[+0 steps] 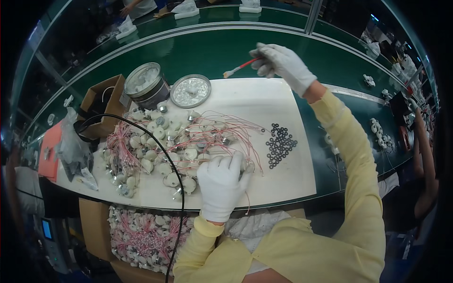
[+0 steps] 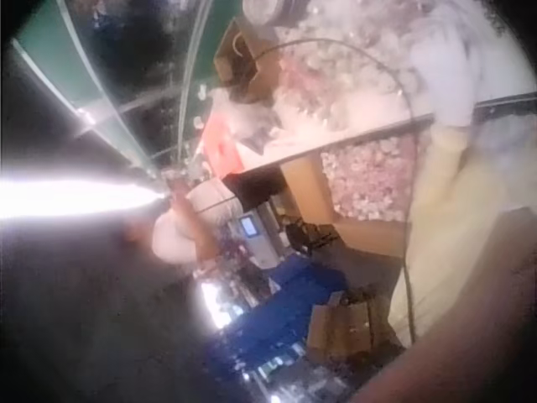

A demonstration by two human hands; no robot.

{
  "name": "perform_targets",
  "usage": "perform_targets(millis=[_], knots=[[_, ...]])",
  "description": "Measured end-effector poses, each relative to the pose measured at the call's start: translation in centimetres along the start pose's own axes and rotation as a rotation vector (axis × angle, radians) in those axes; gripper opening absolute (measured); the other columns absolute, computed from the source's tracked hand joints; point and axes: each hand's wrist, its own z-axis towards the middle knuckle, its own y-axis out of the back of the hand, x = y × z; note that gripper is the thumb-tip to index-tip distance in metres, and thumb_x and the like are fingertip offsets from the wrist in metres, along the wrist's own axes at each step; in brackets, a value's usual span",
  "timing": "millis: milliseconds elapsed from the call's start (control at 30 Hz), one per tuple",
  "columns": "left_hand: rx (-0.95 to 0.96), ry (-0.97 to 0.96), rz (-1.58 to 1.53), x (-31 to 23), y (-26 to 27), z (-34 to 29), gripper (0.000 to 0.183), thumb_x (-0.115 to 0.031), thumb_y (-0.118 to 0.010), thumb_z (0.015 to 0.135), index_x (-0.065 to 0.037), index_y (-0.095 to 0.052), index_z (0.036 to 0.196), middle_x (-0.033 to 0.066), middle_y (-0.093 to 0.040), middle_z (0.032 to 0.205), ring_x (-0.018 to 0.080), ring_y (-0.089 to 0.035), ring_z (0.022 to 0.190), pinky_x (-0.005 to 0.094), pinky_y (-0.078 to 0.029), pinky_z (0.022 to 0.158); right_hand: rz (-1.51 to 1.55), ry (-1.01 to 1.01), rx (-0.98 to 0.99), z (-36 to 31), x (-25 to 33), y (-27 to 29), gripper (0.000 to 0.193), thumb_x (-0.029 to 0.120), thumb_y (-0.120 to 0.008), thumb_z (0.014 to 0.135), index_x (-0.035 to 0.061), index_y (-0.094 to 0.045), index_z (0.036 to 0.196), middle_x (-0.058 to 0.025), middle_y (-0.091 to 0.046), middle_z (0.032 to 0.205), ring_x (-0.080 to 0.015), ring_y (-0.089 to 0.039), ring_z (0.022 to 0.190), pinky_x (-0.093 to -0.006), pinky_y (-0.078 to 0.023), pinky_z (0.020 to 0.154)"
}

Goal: The person assembles small white circular electronic components by inserting metal washers into them and attaching red wires. They handle the components one at a time, picking up washers from a pile on the table and placing them into the devices, then moving the finished units to a separate area on the table.

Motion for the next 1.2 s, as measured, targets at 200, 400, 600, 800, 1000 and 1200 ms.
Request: perform_targets(millis=[200, 400, 600, 800, 1000, 1200], knots=[[-0.024, -0.009, -0.025, 0.0, -0.1, 0.0, 0.028, -0.031, -0.083, 0.083, -0.012, -0.069, 0.098, 0.0004, -0.061, 0.074, 0.0219, -0.064, 0.075, 0.0396, -0.045, 0.065, -0.017, 0.040, -0.095, 5.7, -1.3, -9.4, 0.044, 0.040, -0.061, 0.107, -0.0017, -0.073, 0.114, -0.0106, -0.077, 0.095, -0.0154, -0.069, 0.071, -0.0307, -0.057, 0.068], [-0.036, 0.009, -0.033, -0.1, -0.2, -0.2, 0.027, -0.032, -0.083, 0.082, -0.013, -0.067, 0.095, -0.0006, -0.060, 0.074, 0.0213, -0.064, 0.075, 0.0395, -0.045, 0.064, -0.142, 0.076, -0.105, 9.2, -3.4, -12.9, 0.041, 0.035, -0.060, 0.107, -0.0029, -0.075, 0.106, -0.0136, -0.077, 0.083, -0.0213, -0.073, 0.070, -0.0341, -0.058, 0.069], [-0.037, 0.018, -0.038, -0.1, -0.3, -0.2, 0.026, -0.032, -0.084, 0.082, -0.014, -0.067, 0.093, -0.0006, -0.060, 0.073, 0.0210, -0.064, 0.074, 0.0394, -0.044, 0.062, -0.243, 0.018, -0.058, 9.2, -4.4, -12.2, 0.040, 0.035, -0.058, 0.108, -0.0016, -0.075, 0.106, -0.0142, -0.077, 0.086, -0.0212, -0.073, 0.069, -0.0336, -0.057, 0.071], [-0.045, 0.014, -0.023, -0.1, -0.1, 0.0, 0.027, -0.033, -0.083, 0.083, -0.013, -0.070, 0.095, 0.0006, -0.060, 0.071, 0.0217, -0.064, 0.072, 0.0402, -0.044, 0.062, -0.207, -0.076, -0.016, 7.2, -2.8, -10.1, 0.039, 0.032, -0.057, 0.109, -0.0033, -0.072, 0.111, -0.0124, -0.077, 0.090, -0.0192, -0.072, 0.071, -0.0333, -0.057, 0.073], [-0.040, 0.011, -0.030, -0.1, 0.0, 0.0, 0.027, -0.033, -0.083, 0.084, -0.013, -0.070, 0.097, 0.0011, -0.060, 0.071, 0.0222, -0.065, 0.073, 0.0402, -0.044, 0.063, -0.303, 0.132, 0.127, 6.7, -3.3, -9.2, 0.038, 0.031, -0.055, 0.111, 0.0008, -0.071, 0.126, -0.0115, -0.078, 0.104, -0.0180, -0.074, 0.091, -0.0317, -0.057, 0.081], [-0.036, 0.020, -0.033, -0.2, -0.1, -0.2, 0.027, -0.032, -0.083, 0.083, -0.013, -0.069, 0.096, 0.0007, -0.060, 0.073, 0.0221, -0.064, 0.074, 0.0398, -0.045, 0.063, -0.566, 0.306, 0.219, 7.8, -4.2, -10.3, 0.036, 0.025, -0.057, 0.109, -0.0022, -0.071, 0.127, -0.0181, -0.078, 0.114, -0.0252, -0.074, 0.103, -0.0346, -0.057, 0.093]])
